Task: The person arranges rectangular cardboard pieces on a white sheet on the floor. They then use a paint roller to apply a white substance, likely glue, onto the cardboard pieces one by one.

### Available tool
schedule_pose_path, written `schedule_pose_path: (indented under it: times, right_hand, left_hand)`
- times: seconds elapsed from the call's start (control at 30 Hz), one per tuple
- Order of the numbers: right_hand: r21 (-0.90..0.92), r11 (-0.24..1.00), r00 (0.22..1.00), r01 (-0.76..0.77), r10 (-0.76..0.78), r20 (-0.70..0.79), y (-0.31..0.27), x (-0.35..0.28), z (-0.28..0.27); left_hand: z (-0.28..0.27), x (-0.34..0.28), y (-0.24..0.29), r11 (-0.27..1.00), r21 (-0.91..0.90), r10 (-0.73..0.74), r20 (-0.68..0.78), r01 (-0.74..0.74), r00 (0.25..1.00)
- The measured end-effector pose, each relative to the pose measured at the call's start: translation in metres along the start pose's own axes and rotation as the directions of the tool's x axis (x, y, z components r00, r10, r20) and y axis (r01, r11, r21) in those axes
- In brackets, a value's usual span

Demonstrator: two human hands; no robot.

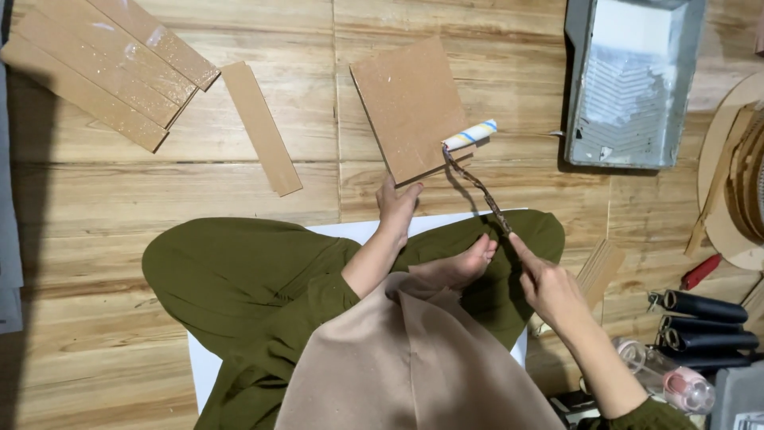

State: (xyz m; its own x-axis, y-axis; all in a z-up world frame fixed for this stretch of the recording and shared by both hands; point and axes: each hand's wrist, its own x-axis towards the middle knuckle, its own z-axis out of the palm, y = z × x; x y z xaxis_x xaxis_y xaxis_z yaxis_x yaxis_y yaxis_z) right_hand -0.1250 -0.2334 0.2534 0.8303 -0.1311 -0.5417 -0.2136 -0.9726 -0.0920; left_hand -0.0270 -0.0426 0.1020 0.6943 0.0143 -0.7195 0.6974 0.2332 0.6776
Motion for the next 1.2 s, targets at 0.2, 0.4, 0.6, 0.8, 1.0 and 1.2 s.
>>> schedule_pose_path:
  times: [0.2,0.4,0.6,0.8,1.0,1.2]
  right_hand:
    - [-0.01,0.999,0.998,-0.048,0.048,0.033,0.004,0.001,0.01]
    - [-0.017,0.998,0.998,-0.058,0.059,0.037,0.005,0.0,0.013]
    - [-0.005,0.998,0.998,-0.058,0.058,0.039,0.004,-0.002,0.008]
    - [0.11,0.993,0.998,-0.052,0.049,0.028,0.01,-0.005,0.002]
    - [0.137,0.99,1.0,-0.015,0.017,-0.012,0.018,-0.007,-0.001]
    - [0.185,0.982,0.998,-0.042,0.031,0.064,-0.005,-0.014,-0.015]
  left_hand:
    - [0.006,0.013,-0.012,0.999,-0.041,0.004,-0.008,-0.004,1.0]
    - [0.015,0.01,0.001,0.997,-0.065,-0.033,-0.002,0.033,0.999]
    - [0.014,0.019,-0.009,1.0,0.022,-0.015,-0.099,0.017,0.995]
    - [0.004,0.047,-0.031,0.96,-0.275,0.015,-0.159,-0.059,0.987]
    - [-0.014,0.045,-0.013,0.976,-0.178,0.11,-0.105,-0.127,0.988]
    - [-0.084,0.021,0.05,0.991,-0.125,0.027,-0.179,-0.05,0.984]
